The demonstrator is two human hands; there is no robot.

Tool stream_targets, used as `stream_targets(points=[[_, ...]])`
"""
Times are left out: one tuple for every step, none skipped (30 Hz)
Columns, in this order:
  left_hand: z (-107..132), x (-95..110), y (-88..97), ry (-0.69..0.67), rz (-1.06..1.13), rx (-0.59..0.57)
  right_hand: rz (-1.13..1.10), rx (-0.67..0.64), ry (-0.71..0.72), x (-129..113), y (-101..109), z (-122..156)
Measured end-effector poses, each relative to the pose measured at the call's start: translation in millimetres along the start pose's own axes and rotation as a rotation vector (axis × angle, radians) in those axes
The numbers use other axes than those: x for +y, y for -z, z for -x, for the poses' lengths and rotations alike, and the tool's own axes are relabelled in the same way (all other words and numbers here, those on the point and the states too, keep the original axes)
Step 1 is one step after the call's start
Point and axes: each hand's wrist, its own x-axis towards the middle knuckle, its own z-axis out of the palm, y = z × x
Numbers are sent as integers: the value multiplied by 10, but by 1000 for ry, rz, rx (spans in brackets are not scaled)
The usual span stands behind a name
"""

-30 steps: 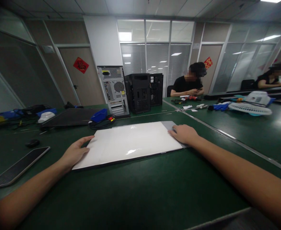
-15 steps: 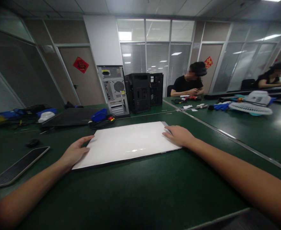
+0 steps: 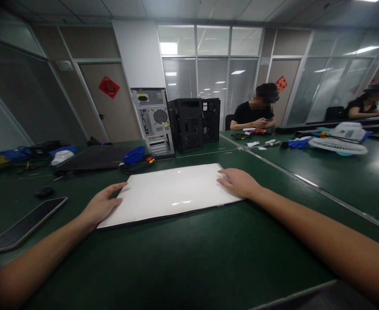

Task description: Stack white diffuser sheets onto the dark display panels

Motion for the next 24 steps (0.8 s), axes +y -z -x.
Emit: stream_targets(points=[[-5,-8,0,-7,1,0,11,-3,-31,8,-3,-4],[-12,-18,1,-15,4,2,25,-10,-77,20,-8,-9],[-20,-29,2,-22,9,3,39,-23,-126,37,-14,-13],[-28,-41,2,-26,14,3,50,-37,-170,57,-20,-17],[-37,-51,3,-27,19,5,57,-50,-200,78,-26,-21],[-45,-61,3,-25,24,9,58,-60,-210,98,-32,-25],[-51,-68,3,-22,27,12,52,-66,-204,115,-37,-28],[-57,-73,2,-20,29,18,43,-69,-187,127,-41,-30],[-61,-75,1,-19,30,26,31,-72,-168,134,-45,-32],[-63,-75,-1,-18,32,34,20,-74,-151,136,-49,-33],[-64,-73,-3,-16,34,41,10,-76,-136,134,-52,-34],[-63,-69,-6,-13,36,45,0,-78,-122,130,-55,-34],[-60,-64,-9,-8,40,47,-8,-80,-111,125,-58,-33],[-56,-58,-11,-1,45,46,-16,-82,-106,121,-61,-32],[-51,-51,-12,6,50,44,-23,-82,-106,119,-65,-31],[-45,-44,-13,12,52,41,-32,-82,-109,120,-69,-30],[-38,-36,-12,17,53,37,-41,-83,-111,124,-74,-29],[-32,-28,-11,21,52,34,-51,-83,-112,131,-80,-29],[-26,-20,-9,24,49,32,-61,-83,-109,138,-87,-29],[-20,-12,-8,26,46,30,-68,-84,-103,147,-95,-30],[-14,-4,-6,28,44,29,-73,-84,-97,155,-104,-31],[-9,4,-5,32,42,30,-74,-86,-91,161,-113,-32],[-4,12,-5,36,39,32,-74,-87,-87,167,-121,-33],[1,20,-4,41,37,35,-72,-88,-83,171,-129,-33]])
